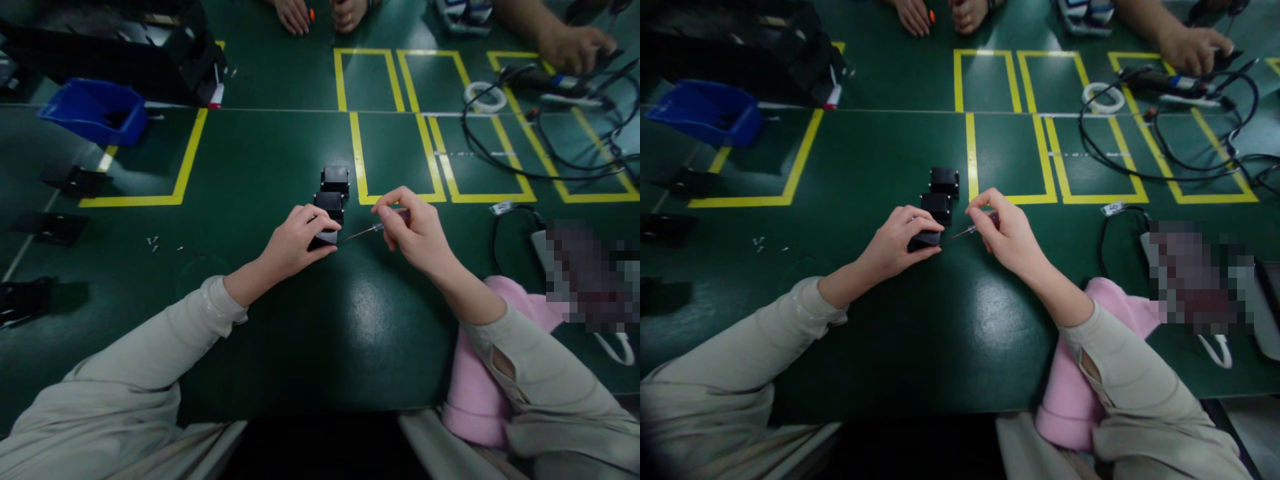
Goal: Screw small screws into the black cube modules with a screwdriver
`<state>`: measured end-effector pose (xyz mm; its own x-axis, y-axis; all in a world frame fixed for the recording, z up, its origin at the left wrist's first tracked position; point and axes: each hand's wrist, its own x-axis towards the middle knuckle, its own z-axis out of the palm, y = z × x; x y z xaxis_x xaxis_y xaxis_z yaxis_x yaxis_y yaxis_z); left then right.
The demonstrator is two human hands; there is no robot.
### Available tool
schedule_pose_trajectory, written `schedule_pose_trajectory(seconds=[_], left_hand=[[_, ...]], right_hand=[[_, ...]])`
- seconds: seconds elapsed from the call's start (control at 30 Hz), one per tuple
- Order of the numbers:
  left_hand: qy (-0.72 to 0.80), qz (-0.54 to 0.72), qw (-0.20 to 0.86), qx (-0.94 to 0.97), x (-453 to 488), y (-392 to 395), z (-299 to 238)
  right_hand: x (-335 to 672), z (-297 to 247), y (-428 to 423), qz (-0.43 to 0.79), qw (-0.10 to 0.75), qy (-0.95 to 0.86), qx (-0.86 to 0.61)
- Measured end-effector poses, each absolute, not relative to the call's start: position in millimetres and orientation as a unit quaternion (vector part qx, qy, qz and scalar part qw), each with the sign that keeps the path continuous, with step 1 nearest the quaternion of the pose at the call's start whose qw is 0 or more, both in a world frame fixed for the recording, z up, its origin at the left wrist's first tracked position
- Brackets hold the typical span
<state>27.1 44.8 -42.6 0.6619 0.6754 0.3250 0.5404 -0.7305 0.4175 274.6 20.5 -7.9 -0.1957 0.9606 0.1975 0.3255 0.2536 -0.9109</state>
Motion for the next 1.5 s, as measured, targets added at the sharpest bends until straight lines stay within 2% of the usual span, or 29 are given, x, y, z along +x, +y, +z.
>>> schedule_pose_trajectory(seconds=[1.3,1.5], left_hand=[[0.35,0.233,0.159,0.893,28.1,43.2,-41.2],[0.353,0.229,0.162,0.892,27.7,42.2,-41.8]], right_hand=[[274.9,-9.8,20.7,0.385,0.44,-0.667,-0.461],[273.6,-7.3,20.7,0.388,0.424,-0.663,-0.479]])
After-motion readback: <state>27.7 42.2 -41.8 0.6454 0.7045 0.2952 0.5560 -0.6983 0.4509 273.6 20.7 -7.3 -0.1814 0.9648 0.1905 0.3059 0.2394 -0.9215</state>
